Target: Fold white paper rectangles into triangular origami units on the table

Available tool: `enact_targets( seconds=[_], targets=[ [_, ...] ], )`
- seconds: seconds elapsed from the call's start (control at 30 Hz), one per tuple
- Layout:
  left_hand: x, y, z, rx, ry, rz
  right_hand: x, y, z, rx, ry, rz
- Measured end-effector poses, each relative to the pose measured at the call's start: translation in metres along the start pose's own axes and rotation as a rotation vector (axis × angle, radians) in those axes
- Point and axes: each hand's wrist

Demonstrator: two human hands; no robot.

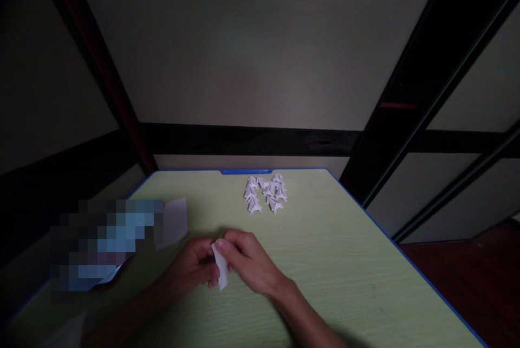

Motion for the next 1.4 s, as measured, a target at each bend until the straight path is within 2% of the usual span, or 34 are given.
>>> enact_targets(
  seconds=[0.2, 0.6, 0.73, 0.8, 0.93, 1.17, 1.23, 1.4],
  targets=[
    [-0.001, 0.001, -0.003, 0.062, 0.069, -0.02, 0.001, 0.001, 0.002, -0.025, 0.127, -0.084],
    [0.0, 0.001, -0.004, 0.035, 0.059, 0.005, 0.002, 0.0, 0.0, -0.05, 0.233, -0.1],
    [0.001, 0.002, -0.002, 0.017, 0.016, 0.048, 0.001, -0.001, -0.003, -0.08, 0.281, -0.119],
    [0.001, 0.003, -0.001, 0.014, -0.003, 0.098, 0.001, 0.0, -0.003, -0.065, 0.267, -0.083],
    [-0.003, 0.005, 0.001, 0.061, 0.061, 0.248, -0.002, 0.003, 0.0, -0.023, 0.068, 0.125],
    [-0.014, 0.003, 0.008, 0.168, 0.198, 0.655, -0.016, 0.008, 0.009, 0.007, -0.131, 0.474],
    [-0.017, 0.002, 0.01, 0.165, 0.236, 0.725, -0.018, 0.008, 0.01, 0.027, -0.155, 0.526],
    [-0.017, 0.0, 0.013, 0.119, 0.331, 0.817, -0.019, 0.009, 0.011, 0.055, -0.177, 0.574]
  ],
)
Point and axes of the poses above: each hand's wrist, its own y-axis towards the middle knuckle, its own x-axis out of the palm, z = x × y, and after that the axes turned 6 degrees about -z, right-handed
